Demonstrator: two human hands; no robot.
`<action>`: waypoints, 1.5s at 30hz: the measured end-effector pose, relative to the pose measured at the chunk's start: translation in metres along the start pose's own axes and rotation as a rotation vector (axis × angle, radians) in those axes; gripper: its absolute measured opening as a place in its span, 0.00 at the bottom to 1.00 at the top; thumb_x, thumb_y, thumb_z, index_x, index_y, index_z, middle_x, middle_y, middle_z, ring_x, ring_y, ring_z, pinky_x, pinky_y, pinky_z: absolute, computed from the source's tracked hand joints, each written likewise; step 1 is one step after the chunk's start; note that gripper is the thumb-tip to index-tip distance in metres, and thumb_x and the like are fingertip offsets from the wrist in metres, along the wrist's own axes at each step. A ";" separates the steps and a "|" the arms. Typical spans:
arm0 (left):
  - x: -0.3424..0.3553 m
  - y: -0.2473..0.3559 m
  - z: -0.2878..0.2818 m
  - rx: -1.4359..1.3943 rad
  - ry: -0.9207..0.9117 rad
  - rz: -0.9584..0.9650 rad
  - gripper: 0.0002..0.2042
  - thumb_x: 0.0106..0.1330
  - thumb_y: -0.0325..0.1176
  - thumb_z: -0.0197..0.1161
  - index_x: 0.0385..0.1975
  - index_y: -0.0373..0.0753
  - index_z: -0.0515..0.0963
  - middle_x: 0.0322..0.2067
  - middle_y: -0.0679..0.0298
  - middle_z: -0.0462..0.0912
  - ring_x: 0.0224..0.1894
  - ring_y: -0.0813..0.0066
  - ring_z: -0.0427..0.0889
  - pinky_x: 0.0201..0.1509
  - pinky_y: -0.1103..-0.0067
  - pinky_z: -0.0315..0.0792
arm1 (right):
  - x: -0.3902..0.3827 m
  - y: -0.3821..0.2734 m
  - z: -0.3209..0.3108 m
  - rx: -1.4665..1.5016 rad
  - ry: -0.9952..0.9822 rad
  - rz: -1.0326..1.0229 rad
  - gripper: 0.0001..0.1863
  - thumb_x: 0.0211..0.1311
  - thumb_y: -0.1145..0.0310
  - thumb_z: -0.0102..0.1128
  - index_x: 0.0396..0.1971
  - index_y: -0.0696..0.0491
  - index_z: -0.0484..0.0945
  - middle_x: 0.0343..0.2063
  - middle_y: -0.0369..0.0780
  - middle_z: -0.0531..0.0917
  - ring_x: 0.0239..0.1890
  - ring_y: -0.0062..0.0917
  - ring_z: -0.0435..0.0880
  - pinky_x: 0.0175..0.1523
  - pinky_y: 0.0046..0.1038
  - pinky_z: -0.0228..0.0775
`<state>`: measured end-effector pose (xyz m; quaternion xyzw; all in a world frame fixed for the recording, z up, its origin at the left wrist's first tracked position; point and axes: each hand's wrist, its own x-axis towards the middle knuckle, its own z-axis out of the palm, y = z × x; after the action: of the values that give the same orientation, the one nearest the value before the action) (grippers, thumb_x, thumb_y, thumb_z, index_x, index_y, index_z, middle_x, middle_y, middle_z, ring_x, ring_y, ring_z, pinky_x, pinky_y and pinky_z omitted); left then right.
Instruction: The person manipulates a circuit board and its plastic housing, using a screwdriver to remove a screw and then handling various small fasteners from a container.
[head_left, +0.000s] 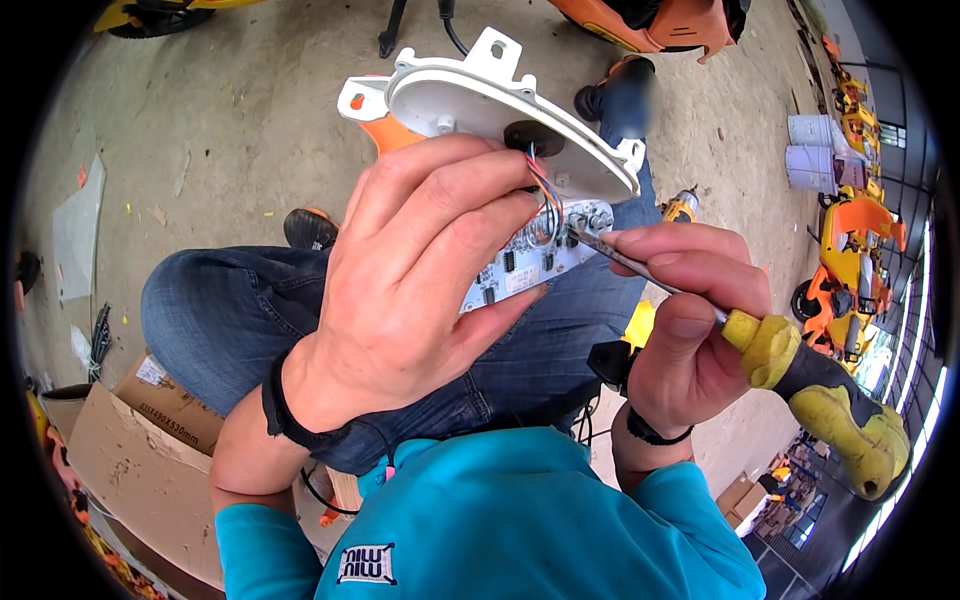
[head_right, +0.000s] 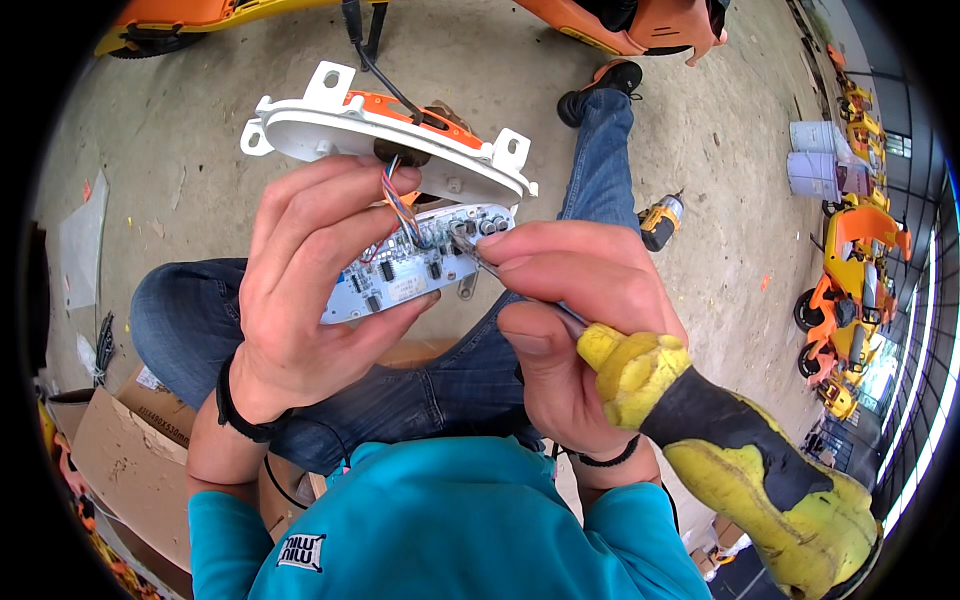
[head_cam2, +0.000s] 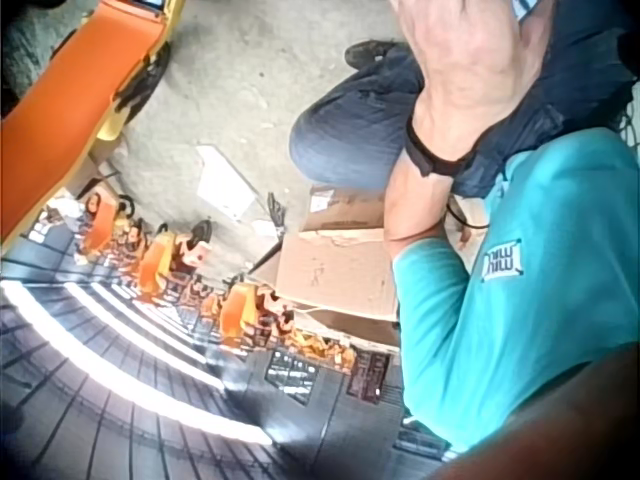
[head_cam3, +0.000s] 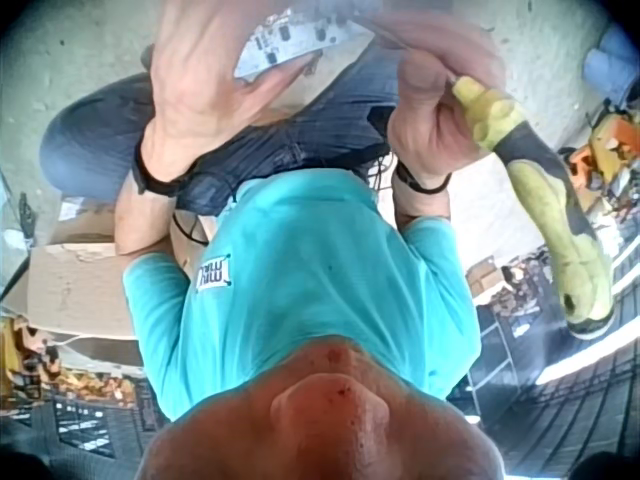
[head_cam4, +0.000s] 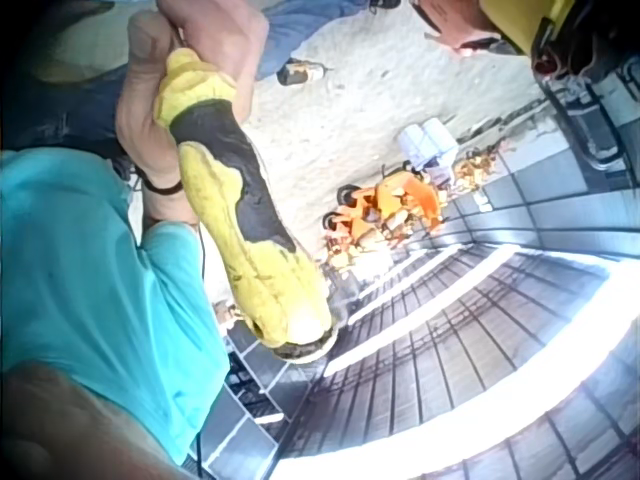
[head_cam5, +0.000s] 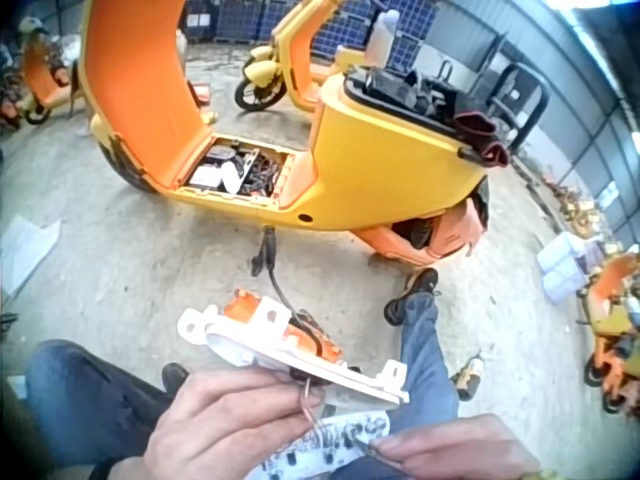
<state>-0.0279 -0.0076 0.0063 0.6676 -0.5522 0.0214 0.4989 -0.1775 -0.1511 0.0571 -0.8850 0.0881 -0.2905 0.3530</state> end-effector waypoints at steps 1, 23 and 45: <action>0.000 0.000 0.000 0.000 -0.004 -0.001 0.30 0.33 0.22 0.78 0.44 0.32 0.79 0.50 0.55 0.83 0.53 0.53 0.78 0.55 0.66 0.74 | 0.000 0.000 0.000 0.001 0.000 0.002 0.21 0.75 0.54 0.49 0.39 0.61 0.71 0.36 0.52 0.82 0.37 0.33 0.84 0.36 0.30 0.82; -0.001 0.000 0.001 0.016 -0.019 0.003 0.30 0.35 0.23 0.78 0.45 0.32 0.78 0.50 0.55 0.82 0.53 0.54 0.78 0.55 0.67 0.74 | -0.001 -0.005 0.001 -0.033 -0.028 0.037 0.20 0.75 0.55 0.50 0.40 0.62 0.71 0.37 0.52 0.81 0.37 0.32 0.83 0.36 0.29 0.83; 0.000 0.001 0.001 -0.003 -0.022 -0.017 0.30 0.34 0.23 0.78 0.44 0.32 0.79 0.50 0.55 0.82 0.53 0.54 0.78 0.55 0.67 0.74 | -0.001 -0.003 -0.001 -0.045 -0.041 -0.003 0.21 0.75 0.54 0.50 0.39 0.62 0.70 0.36 0.53 0.81 0.37 0.34 0.84 0.36 0.29 0.83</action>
<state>-0.0295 -0.0080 0.0064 0.6716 -0.5520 0.0091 0.4941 -0.1795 -0.1488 0.0593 -0.8986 0.0860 -0.2708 0.3343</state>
